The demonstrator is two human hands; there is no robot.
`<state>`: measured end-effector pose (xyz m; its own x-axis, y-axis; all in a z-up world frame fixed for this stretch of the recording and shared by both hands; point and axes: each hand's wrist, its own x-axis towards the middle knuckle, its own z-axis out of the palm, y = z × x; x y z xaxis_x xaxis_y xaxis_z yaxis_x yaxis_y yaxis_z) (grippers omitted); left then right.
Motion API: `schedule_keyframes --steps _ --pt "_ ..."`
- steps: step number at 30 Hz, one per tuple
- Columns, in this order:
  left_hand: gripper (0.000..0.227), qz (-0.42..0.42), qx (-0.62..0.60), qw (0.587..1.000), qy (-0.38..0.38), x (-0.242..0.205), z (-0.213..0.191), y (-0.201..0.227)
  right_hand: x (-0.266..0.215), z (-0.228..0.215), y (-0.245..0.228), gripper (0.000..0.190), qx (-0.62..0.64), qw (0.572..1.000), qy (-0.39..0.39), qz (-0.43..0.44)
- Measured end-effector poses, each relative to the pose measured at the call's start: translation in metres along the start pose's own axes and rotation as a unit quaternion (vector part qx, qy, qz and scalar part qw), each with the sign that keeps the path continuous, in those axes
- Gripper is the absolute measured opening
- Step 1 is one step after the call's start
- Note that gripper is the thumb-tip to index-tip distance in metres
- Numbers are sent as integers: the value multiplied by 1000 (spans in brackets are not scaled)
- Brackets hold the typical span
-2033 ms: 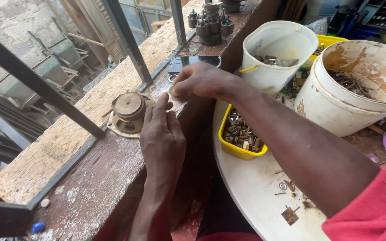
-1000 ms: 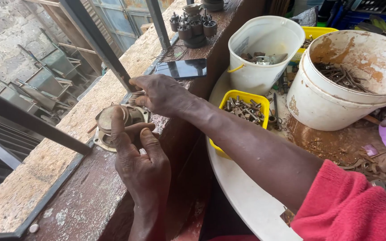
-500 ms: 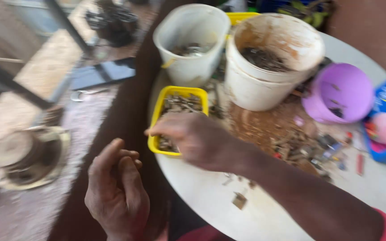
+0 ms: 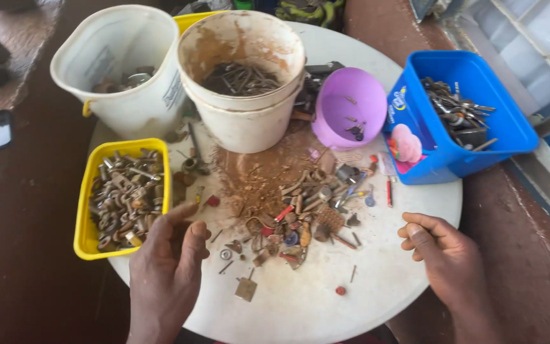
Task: Sorting various small metal hardware items like keys, screws, and bolts into different containers.
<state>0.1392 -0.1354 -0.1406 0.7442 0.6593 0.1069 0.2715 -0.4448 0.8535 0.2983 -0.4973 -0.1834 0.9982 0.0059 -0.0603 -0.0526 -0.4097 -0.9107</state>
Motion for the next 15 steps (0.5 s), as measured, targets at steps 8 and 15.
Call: schedule_keyframes --steps 8,15 --pt "55 -55 -9 998 -43 29 11 74 0 22 17 24 -7 990 70 -123" --pt "41 154 71 984 -48 42 40 88 -2 23 16 21 -39 979 89 -181"
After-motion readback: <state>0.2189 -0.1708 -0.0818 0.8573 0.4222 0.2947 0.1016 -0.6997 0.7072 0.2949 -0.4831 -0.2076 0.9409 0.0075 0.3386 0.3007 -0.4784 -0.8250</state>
